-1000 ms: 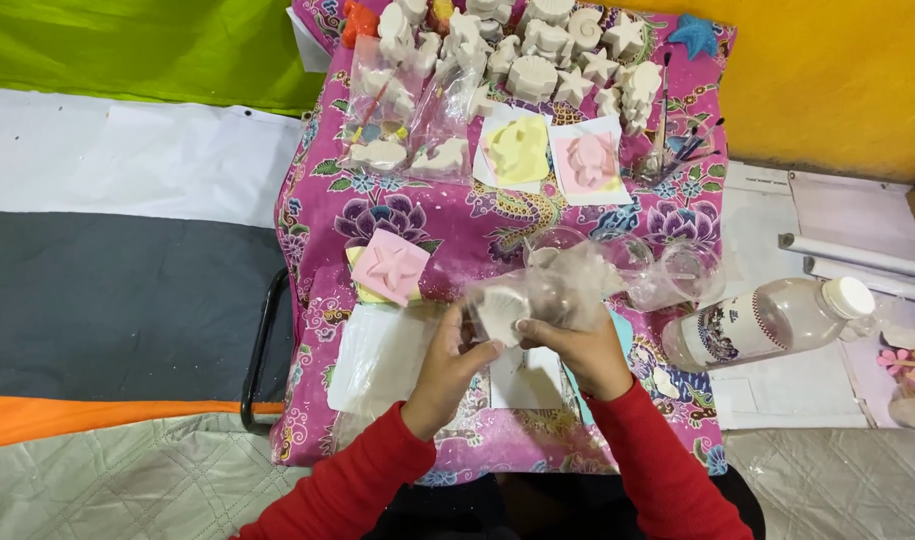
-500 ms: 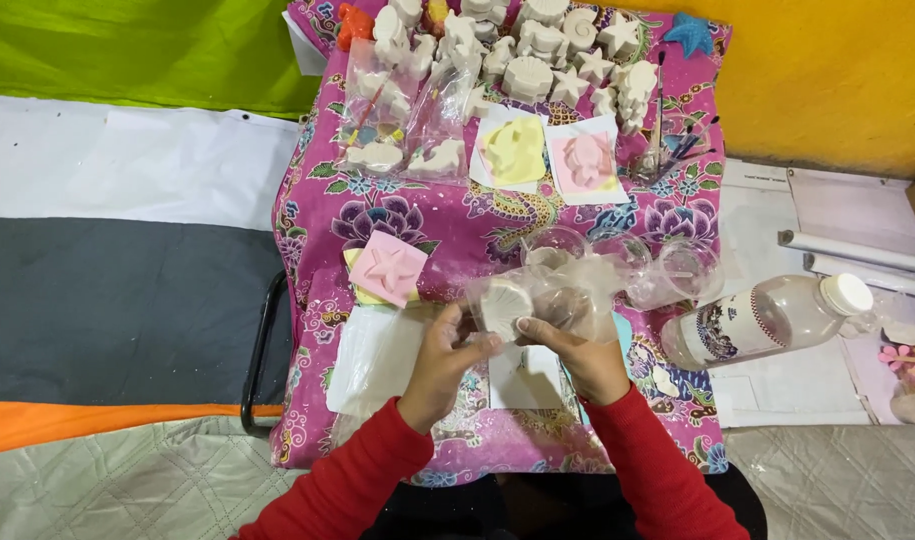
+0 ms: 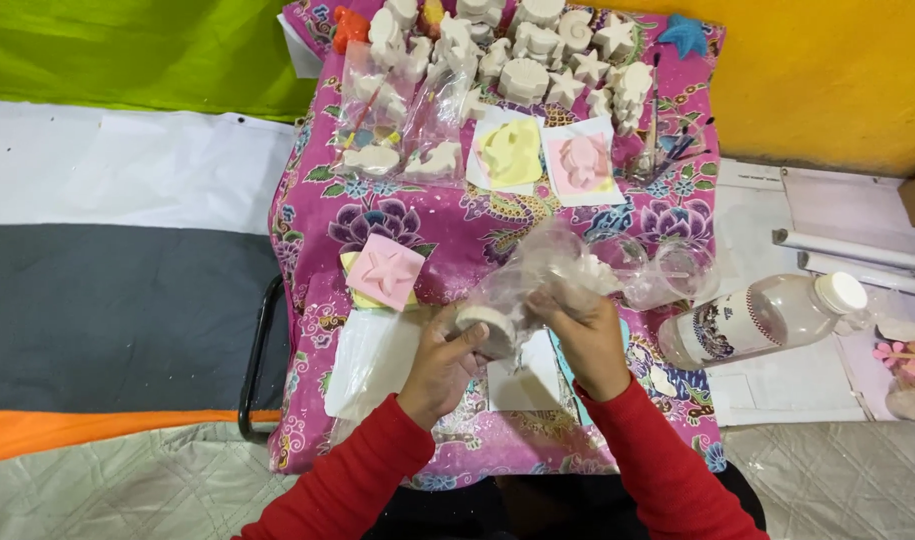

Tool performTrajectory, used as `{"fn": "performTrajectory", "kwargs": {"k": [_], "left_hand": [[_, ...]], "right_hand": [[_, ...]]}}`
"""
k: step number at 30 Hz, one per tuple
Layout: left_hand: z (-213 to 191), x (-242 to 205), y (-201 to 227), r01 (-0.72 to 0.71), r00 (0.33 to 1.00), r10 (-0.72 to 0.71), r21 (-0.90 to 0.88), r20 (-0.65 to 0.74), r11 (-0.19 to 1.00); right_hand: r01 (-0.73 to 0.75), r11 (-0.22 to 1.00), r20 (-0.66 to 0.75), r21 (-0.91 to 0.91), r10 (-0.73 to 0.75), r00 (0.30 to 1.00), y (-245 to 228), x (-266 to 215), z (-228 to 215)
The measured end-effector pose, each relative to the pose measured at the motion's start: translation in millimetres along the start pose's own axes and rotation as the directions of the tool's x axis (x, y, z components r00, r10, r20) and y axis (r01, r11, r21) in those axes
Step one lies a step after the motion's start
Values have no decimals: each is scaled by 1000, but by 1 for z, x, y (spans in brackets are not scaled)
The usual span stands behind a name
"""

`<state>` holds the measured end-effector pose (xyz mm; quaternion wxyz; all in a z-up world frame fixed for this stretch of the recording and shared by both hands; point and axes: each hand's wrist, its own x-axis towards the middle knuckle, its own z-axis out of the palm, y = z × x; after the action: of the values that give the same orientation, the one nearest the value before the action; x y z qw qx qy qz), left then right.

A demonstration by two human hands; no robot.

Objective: A person is removing paper backings and sanding the edges of small white plaster or clay casts on a table.

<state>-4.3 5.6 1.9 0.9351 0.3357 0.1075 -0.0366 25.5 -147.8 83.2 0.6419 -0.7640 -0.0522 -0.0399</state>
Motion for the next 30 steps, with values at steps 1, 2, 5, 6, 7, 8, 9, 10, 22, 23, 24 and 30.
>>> {"fn": "performTrajectory", "kwargs": {"k": [1,2,5,6,7,8,9,10,22,23,24,30], "left_hand": [[-5,5,-4,3,1000,-3,2,8,1000],[-10,12,-9,20,1000,-20,10,14,1000],[-10,29,-8,14,1000,-14,1,26,1000],[-7,35,-4,-9,1000,10,-17,17,1000],[-6,44,-3,-5,1000,6,-17,30,1000],[-5,53,-3,-21,999,22,-30,23,999],[-3,61,-2,-37,999,38,-42,17,998],[5,63,3,-35,999,37,-41,32,999],[17,95,34,197,976,-216,-310,-29,930],[12,98,30,191,972,-224,-311,-72,931],[6,98,24,188,965,-234,-311,-116,932],[-20,121,5,62,942,36,-278,334,959]], "right_hand": [[3,1000,-8,-1,-3,1000,-3,2,0],[17,1000,7,-17,-17,1000,-6,5,0],[75,997,7,-27,-75,997,-29,14,-3],[113,993,2,-18,-113,994,-38,19,-3],[118,993,-8,-23,-118,993,-47,26,-5],[206,978,0,-38,-206,979,-56,33,-8],[292,955,10,-52,-292,956,-65,40,-10],[299,952,-1,-58,-300,954,-76,46,-14],[185,797,-158,-575,-330,931,-140,232,-152],[39,673,-65,-739,-129,990,-132,249,-157],[-73,489,-26,-869,103,994,-125,262,-164],[280,279,363,-919,314,878,-40,312,-181]]}}
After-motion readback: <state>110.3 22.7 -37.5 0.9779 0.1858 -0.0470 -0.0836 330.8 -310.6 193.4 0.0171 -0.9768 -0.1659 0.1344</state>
